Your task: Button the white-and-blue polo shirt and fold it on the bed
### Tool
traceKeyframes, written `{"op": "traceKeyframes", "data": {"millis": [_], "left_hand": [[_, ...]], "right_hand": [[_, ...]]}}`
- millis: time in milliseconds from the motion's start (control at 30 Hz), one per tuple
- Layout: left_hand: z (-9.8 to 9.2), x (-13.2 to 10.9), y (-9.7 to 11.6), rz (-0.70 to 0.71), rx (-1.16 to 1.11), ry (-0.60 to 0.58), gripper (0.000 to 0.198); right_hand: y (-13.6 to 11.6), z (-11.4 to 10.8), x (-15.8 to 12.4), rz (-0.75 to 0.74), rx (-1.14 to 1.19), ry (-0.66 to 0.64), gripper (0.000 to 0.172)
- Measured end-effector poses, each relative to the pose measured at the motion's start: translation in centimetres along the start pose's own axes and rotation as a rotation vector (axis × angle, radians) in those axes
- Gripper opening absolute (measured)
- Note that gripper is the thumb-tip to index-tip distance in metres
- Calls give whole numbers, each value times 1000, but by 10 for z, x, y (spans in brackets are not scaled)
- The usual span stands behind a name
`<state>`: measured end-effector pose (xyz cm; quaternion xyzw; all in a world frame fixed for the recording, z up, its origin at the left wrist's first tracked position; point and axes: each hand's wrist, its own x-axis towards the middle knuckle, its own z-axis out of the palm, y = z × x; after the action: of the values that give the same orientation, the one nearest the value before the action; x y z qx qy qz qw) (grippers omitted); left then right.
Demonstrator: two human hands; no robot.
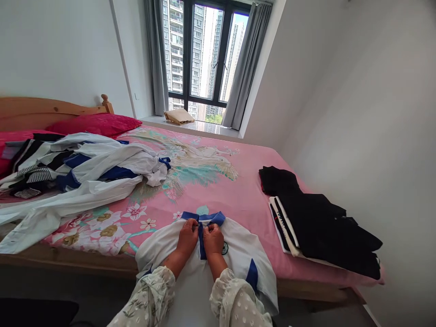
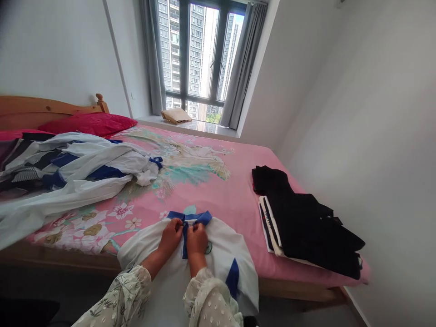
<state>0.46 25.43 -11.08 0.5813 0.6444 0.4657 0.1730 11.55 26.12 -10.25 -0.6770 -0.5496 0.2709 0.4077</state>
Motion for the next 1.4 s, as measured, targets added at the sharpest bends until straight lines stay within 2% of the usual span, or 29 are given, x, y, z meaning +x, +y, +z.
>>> {"op": "traceKeyframes", "data": {"millis": [133,300,500,633,733,900,1033,1200,1333,1400], "left_hand": [[3,10,2,38,58,-32,13],[4,7,0,67,84,-63,12],[3,6,-5,24,37,-35,9],[-2,7,-7,-21,-53,-32,7],[-6,7,-9,-46,-134,-42,7],[-9,10,-12,-55,-265,-104,13],[-10,12,-12,-60,-334,-154,17],[-12,11,-8,-76,-356,-162,18],[-13,10,-3,-89,-348,-145,16],[-14,9,-2,-93,-349,-144,14]], "right_hand": [[7,1,-7,-53,64,11,16],[8,0,-12,-104,144,20,12],[-4,0,4,-91,233,-23,5],[-11,9,13,-57,332,-161,8],[-5,14,12,10,415,-283,15],[9,10,13,90,517,-422,31],[10,7,17,99,531,-480,36],[10,7,12,63,473,-421,30],[2,7,1,1,389,-229,21],[-4,8,-5,-39,319,-116,23]]}}
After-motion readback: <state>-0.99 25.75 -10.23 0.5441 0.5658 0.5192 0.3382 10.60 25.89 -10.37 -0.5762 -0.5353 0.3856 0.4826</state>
